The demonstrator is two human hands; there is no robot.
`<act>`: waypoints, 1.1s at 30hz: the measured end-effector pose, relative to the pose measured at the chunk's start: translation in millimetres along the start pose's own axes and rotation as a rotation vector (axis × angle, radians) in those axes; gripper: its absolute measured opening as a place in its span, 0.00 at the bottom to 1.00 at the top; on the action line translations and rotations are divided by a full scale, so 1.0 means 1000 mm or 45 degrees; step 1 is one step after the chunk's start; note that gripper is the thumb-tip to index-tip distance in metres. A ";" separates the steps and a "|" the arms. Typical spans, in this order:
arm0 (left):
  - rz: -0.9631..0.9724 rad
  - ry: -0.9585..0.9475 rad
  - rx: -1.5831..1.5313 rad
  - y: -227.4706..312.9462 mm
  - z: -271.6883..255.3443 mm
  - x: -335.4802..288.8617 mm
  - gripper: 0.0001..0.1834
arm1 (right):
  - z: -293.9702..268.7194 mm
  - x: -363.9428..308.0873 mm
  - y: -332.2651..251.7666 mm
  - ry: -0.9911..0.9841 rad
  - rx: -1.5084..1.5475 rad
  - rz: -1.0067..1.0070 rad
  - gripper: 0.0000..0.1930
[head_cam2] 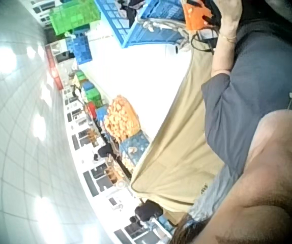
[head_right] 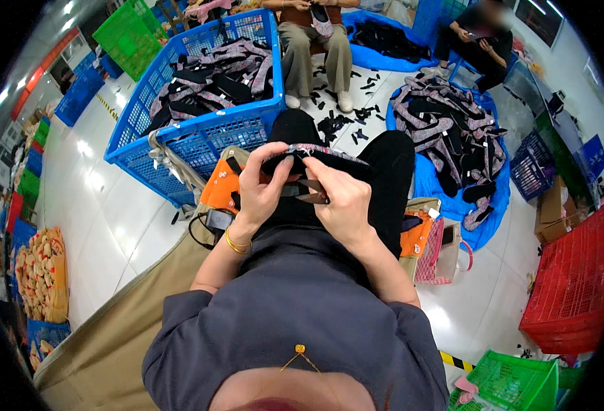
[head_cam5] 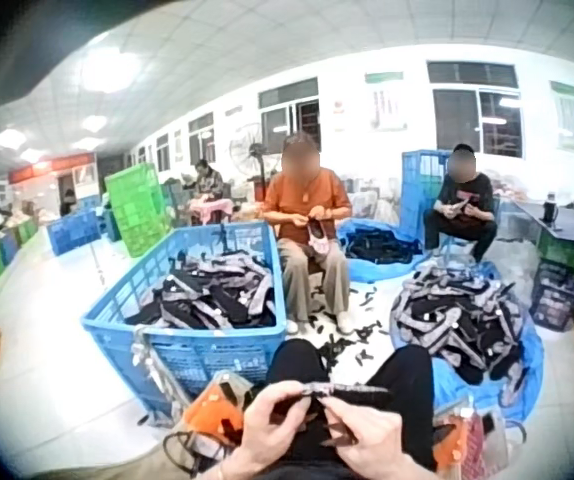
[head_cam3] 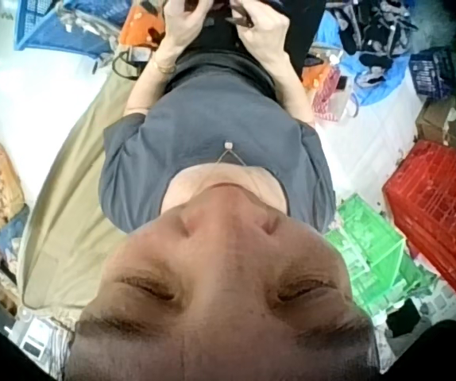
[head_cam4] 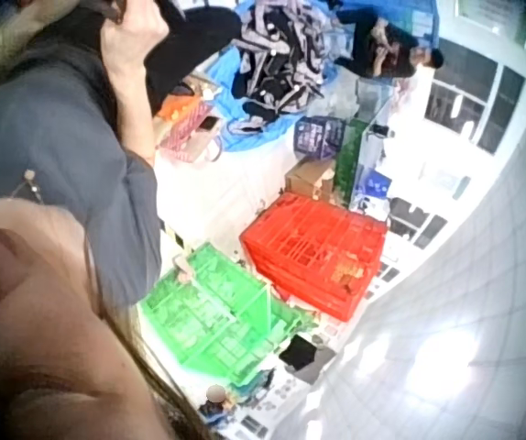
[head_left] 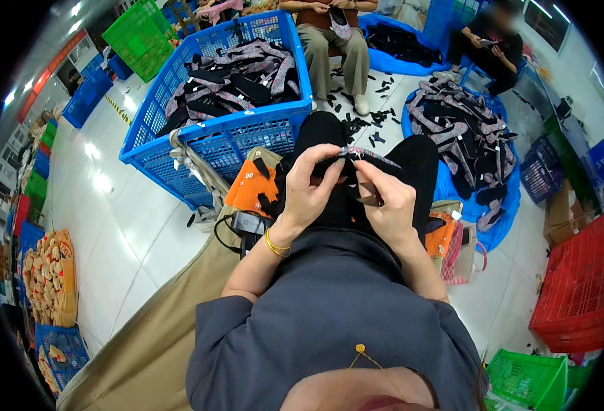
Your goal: The person sits on the floor and sews a black slipper with a floral pattern using a needle and thread. They repeatedly pick up slippers from a blue basket, stitch the edges, and place them back into the basket.
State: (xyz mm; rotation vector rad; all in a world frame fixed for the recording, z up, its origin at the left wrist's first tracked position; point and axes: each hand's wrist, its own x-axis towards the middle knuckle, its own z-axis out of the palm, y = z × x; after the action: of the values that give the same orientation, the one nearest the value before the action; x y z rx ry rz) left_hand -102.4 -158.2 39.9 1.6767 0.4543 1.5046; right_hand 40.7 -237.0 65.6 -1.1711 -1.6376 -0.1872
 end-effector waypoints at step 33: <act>0.472 -0.122 0.489 0.004 -0.003 0.007 0.19 | -0.004 -0.003 -0.009 0.048 0.040 0.255 0.11</act>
State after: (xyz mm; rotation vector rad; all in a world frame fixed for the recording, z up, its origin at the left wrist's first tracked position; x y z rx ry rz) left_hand -105.1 -154.2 47.8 2.2202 0.4150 1.6643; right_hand 36.5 -246.0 69.1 -1.2910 -1.4745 -0.0549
